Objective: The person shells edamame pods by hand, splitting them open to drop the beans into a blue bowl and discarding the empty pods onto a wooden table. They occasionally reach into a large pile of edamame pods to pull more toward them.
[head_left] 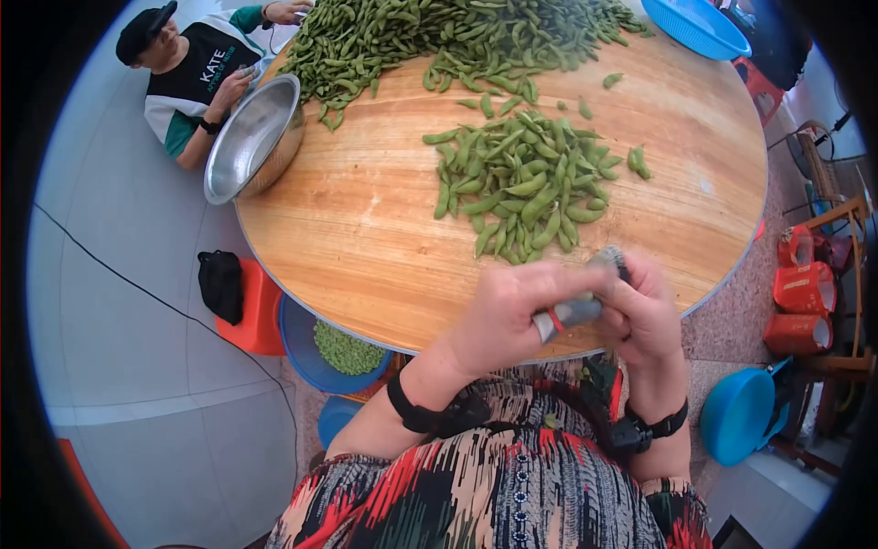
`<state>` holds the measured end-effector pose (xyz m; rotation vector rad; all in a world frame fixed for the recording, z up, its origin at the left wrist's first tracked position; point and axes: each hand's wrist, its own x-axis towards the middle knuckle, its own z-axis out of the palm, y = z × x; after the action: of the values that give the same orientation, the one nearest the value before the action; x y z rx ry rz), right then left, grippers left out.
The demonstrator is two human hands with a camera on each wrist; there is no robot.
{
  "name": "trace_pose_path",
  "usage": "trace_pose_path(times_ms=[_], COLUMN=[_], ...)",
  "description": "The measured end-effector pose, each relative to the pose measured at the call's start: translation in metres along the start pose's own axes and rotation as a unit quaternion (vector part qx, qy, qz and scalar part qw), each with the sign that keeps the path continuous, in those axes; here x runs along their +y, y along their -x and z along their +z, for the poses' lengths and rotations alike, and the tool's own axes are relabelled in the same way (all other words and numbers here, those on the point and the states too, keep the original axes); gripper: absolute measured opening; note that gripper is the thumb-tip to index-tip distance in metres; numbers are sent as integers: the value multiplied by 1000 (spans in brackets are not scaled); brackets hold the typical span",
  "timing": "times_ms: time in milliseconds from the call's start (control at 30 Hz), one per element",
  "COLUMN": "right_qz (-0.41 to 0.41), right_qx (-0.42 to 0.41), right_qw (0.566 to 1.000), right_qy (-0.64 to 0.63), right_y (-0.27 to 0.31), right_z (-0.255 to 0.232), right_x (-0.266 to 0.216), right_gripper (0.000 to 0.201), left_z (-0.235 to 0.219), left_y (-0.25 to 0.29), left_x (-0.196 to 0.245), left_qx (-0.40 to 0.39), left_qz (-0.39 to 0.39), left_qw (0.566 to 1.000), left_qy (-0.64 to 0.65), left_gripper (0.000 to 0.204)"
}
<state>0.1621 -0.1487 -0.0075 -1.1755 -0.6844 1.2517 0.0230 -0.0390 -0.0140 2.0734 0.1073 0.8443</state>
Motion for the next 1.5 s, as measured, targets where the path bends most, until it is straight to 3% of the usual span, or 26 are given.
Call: trace_pose_path(times_ms=[67, 100, 167, 233, 300, 333, 367, 400, 500, 633, 700, 733, 800, 833, 867, 900, 933, 967, 1033, 1067, 1133, 1267, 1333, 1367, 1433, 1500], right_qz=[65, 65, 43, 46, 17, 17, -15, -45, -75, -68, -65, -64, -54, -53, -76, -96, -85, -83, -153, -154, -150, -164, -150, -151, -185, -204], right_qx=[-67, -68, -146, -134, -22, -23, 9, 42, 60, 84, 108, 107, 134, 131, 29, -75, -56, -55, 150, 150, 183, 207, 228, 228, 218, 216], right_qw=[946, 946, 898, 907, 962, 962, 983, 994, 995, 993, 989, 989, 977, 978, 995, 953, 904, 905, 766, 765, 744, 745, 747, 745, 746, 720], right_qy=[-311, -310, -413, -396, -271, -271, -184, -95, -20, -52, -78, -77, -156, -155, 64, 277, 415, 413, 606, 607, 625, 613, 606, 609, 601, 628], right_y=[5, 6, 7, 9, 11, 11, 11, 12, 11, 9, 8, 9, 9, 11, 12, 12, 6, -2, -21, -30, -42, -48, -44, -42, -36, -32], right_z=[2, 5, 11, 12, 17, 20, 22, 23, 25, 24, 23, 21, 13, 5, -4, -9, 3, 15, 33, 37, 43, 30, 26, 23, 20, 23], right_x=[15, 18, 22, 18, 6, 2, -1, -3, -4, -3, -1, -1, -4, -11, -24, -33, -37, -31, -11, -9, -5, 1, -2, -2, 0, 5], right_gripper=[13, 13, 12, 13, 11, 11, 10, 9, 8, 8, 10, 10, 14, 14, 16, 19, 24, 24, 27, 27, 27, 23, 23, 23, 17, 17], left_z=[-6, -8, -7, -5, -2, -2, -2, -4, -4, -5, -4, -6, -11, -17, -26, -33, -38, -39, -38, -38, -37, -39, -37, -34, -29, -23], left_y=[0, 0, 5, 7, 7, 9, 9, 5, 5, 4, 5, 6, 8, 10, 13, 15, 18, 19, 16, 10, 1, -1, 3, 6, 12, 11], left_x=[8, 11, 6, 4, 7, 4, 3, 5, 0, 3, 3, 4, 5, 5, 5, 5, -1, -5, -14, -19, -27, -32, -17, -13, -8, 1], left_qx=[-31, -64, -69, -54, -28, -16, -4, -12, -29, -23, -24, -22, -23, -20, -10, -1, -5, -7, -12, -11, -37, -43, 9, 11, 46, 58], left_qz=[17, 34, 21, -106, -134, -201, -264, -279, -296, -309, -326, -325, -333, -332, -379, -423, -419, -421, -378, -377, -249, -260, -388, -385, -396, -400], left_qw=[998, 990, 987, 925, 906, 852, 785, 771, 746, 726, 703, 703, 773, 774, 815, 845, 868, 867, 921, 921, 955, 961, 901, 902, 840, 833], left_qy=[60, 118, 141, 360, 401, 484, 560, 572, 595, 614, 631, 632, 539, 539, 437, 329, 267, 266, 92, 93, -156, -81, 192, 195, 367, 379], left_gripper=[35, 33, 23, 12, 12, 17, 23, 27, 19, 16, 28, 28, 24, 24, 20, 17, 11, 11, 12, 12, 17, 18, 19, 19, 20, 21])
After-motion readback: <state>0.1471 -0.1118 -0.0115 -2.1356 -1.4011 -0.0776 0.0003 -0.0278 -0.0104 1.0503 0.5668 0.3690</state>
